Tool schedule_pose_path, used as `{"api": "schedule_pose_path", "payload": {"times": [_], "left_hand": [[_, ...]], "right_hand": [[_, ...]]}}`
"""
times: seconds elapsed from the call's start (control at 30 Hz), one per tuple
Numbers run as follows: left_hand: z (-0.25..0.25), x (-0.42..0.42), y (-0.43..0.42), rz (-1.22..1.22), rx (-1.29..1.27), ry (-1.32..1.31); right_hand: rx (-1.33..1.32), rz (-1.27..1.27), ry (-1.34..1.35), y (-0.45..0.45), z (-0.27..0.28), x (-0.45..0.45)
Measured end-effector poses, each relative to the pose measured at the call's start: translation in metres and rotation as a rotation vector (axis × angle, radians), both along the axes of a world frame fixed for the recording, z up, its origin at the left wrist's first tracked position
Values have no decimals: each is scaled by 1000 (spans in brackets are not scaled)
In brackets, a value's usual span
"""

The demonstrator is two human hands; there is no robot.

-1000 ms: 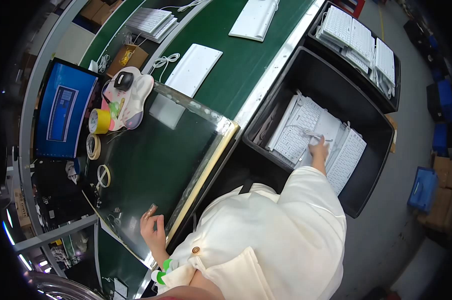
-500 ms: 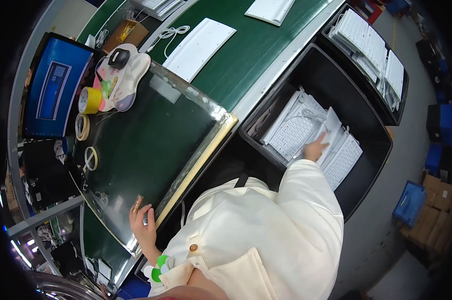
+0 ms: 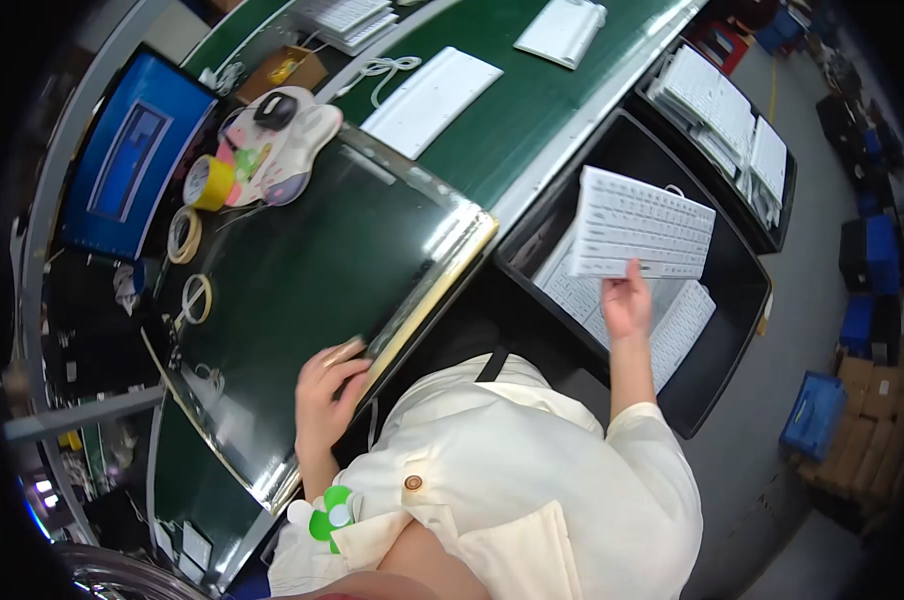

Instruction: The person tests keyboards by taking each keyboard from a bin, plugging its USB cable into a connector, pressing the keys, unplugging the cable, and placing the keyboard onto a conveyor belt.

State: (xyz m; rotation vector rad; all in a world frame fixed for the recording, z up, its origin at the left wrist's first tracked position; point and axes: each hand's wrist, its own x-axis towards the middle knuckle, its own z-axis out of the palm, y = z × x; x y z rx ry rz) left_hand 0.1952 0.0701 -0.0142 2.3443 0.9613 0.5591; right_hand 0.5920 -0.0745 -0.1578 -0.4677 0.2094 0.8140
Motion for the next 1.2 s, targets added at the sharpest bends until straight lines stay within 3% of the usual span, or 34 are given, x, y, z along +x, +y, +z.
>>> {"api": "schedule_pose_path", "payload": {"times": [0.1,0.17,0.2,0.3,0.37,0.4,0.5,0.53,0.63,0.7,0.77,0.8,0.83,0.9,0.93,1.0,1.13,1.2], "left_hand": [[14,23,5,-86,36,-105],[10,25,10,-23,1,-354],[12,21,11,32,-306,-516],[5,1,9,166,-449,-762],[9,-19,-6,322,-576,-1111],[6,-35,-12,412,-585,-1167],[-8,-82,-26,606,-595,-1259],[-12,-96,-28,687,-606,-1216],[-23,-122,-29,863,-616,-1143],[-32,-130,-28,901,-578,-1164],[-40,-142,-27,962,-494,-951],[-41,-147,-26,988,-453,-842],[-31,-149,-25,1041,-350,-633],[-6,-151,-24,1124,-152,-212],[-11,-156,-22,1116,-34,-267],[2,-161,-23,1078,-72,-266],[12,-174,-34,1076,-40,-183],[2,-188,-38,1072,-35,-224]], "right_hand": [[114,239,-16,57,60,-85],[57,454,2,74,74,-134],[67,586,-30,78,80,-156],[11,993,-130,79,101,-215],[-152,1342,-257,76,109,-230],[-216,1611,-324,80,115,-227],[109,2068,-815,99,124,-223],[260,2042,-888,109,136,-221],[262,1800,-862,149,157,-217],[91,1406,-1518,199,163,-226],[157,1057,-1708,252,160,-247],[185,842,-1959,282,155,-254],[212,596,-2190,312,147,-259],[-72,401,-2478,362,129,-267],[-178,396,-2557,376,123,-270],[-400,377,-2702,395,116,-275],[-351,507,-2896,409,124,-268],[-67,377,-2799,410,127,-258]]}}
